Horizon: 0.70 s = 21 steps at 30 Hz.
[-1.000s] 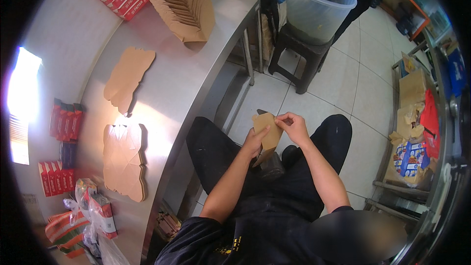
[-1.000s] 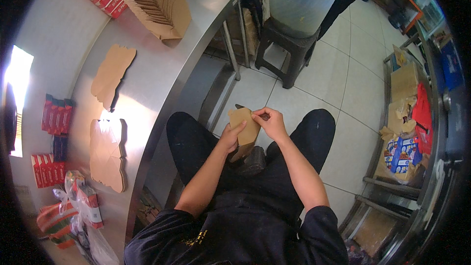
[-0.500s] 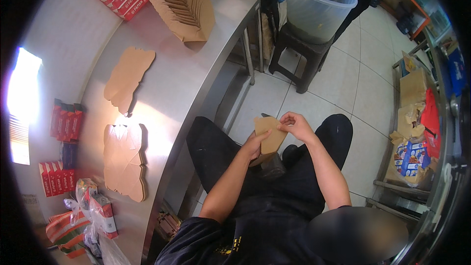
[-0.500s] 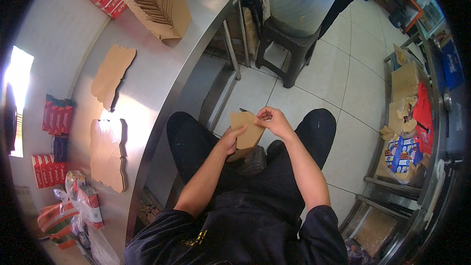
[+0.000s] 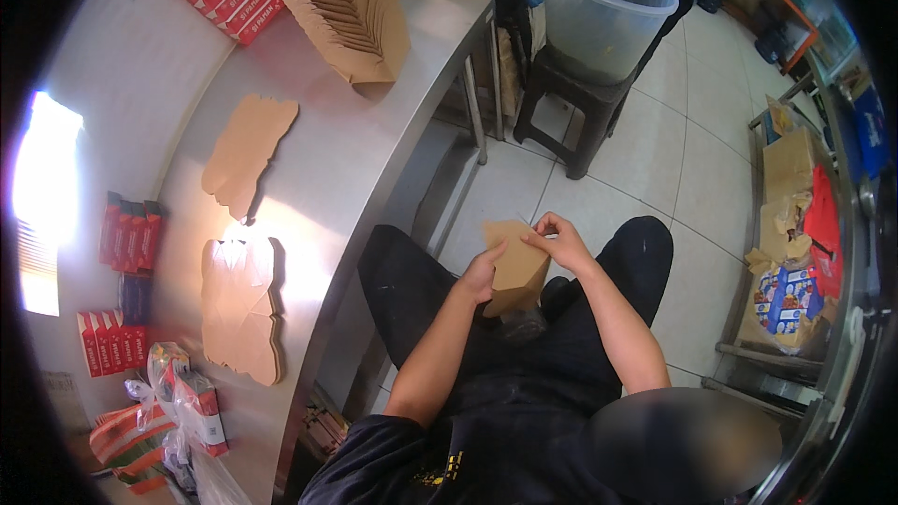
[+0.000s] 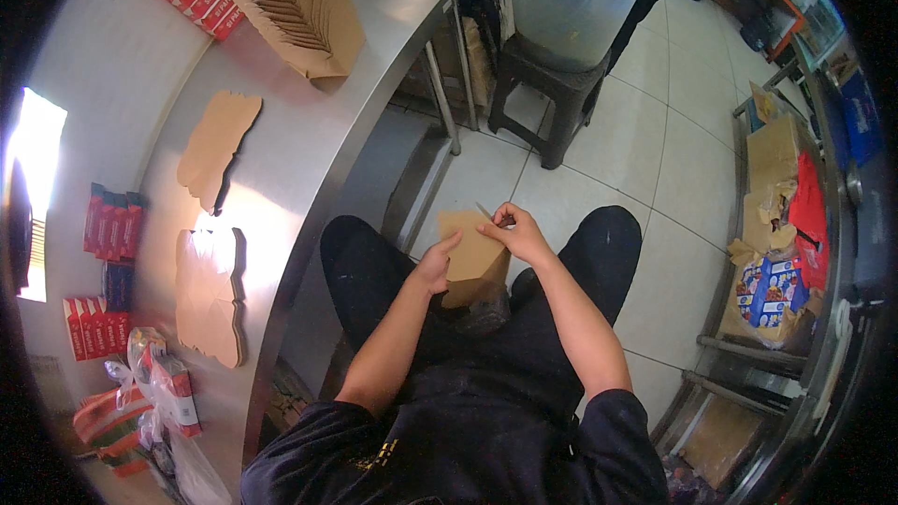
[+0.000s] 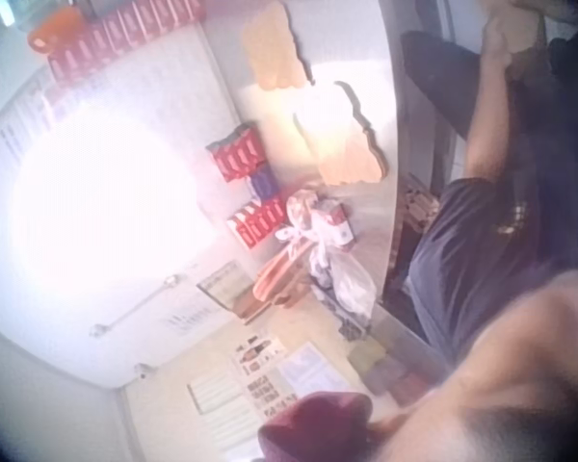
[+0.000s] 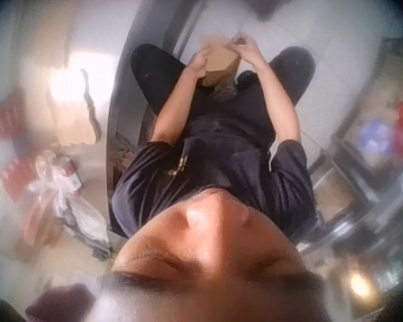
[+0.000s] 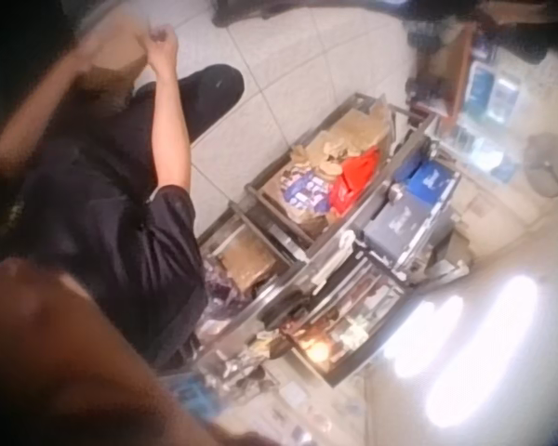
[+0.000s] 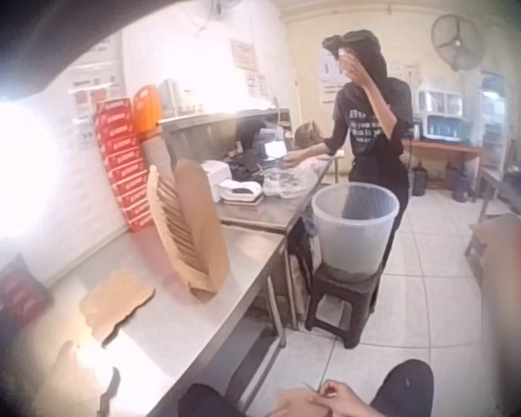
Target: The person sits on the floor and repeatedly folds flat cardboard pieces into tray shapes by hand. They stack the finished trays on their lap and periodically place the stack onto a nearby metal table.
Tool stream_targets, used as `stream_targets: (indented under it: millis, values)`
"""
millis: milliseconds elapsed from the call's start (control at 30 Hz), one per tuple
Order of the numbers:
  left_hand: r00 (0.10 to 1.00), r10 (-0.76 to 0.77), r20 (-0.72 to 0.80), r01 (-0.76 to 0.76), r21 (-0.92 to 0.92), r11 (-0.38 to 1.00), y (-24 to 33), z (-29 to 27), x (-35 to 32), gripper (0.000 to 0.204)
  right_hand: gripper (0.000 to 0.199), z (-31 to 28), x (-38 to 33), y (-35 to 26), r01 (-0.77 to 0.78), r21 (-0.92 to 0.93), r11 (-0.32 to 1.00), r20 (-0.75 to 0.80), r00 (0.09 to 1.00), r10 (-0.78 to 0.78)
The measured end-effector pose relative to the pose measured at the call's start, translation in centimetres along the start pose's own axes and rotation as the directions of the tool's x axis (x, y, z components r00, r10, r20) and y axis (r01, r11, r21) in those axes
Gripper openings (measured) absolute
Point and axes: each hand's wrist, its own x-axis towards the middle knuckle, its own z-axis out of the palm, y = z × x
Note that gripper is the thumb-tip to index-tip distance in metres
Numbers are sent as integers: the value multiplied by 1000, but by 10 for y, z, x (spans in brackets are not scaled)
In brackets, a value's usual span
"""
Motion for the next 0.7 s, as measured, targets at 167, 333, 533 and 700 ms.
stream_targets:
  millis: [167,333,533,700]
  values:
    - [984,123,-127,-121,21,992,0,8,4,55,43,8,-9,-18,61,-327,943,-158,980,-119]
    - [953,248,-172,-261,-57,964,22,12,-4,58,51,15,-26,-40,352,-585,730,0,901,-435]
    - [915,352,-199,-366,-40,930,12,-1,7,45,25,20,-26,-56,482,-527,700,184,869,-460]
    - [925,370,-85,-374,-41,926,11,-5,10,42,23,21,-21,-39,423,-458,782,54,891,-450]
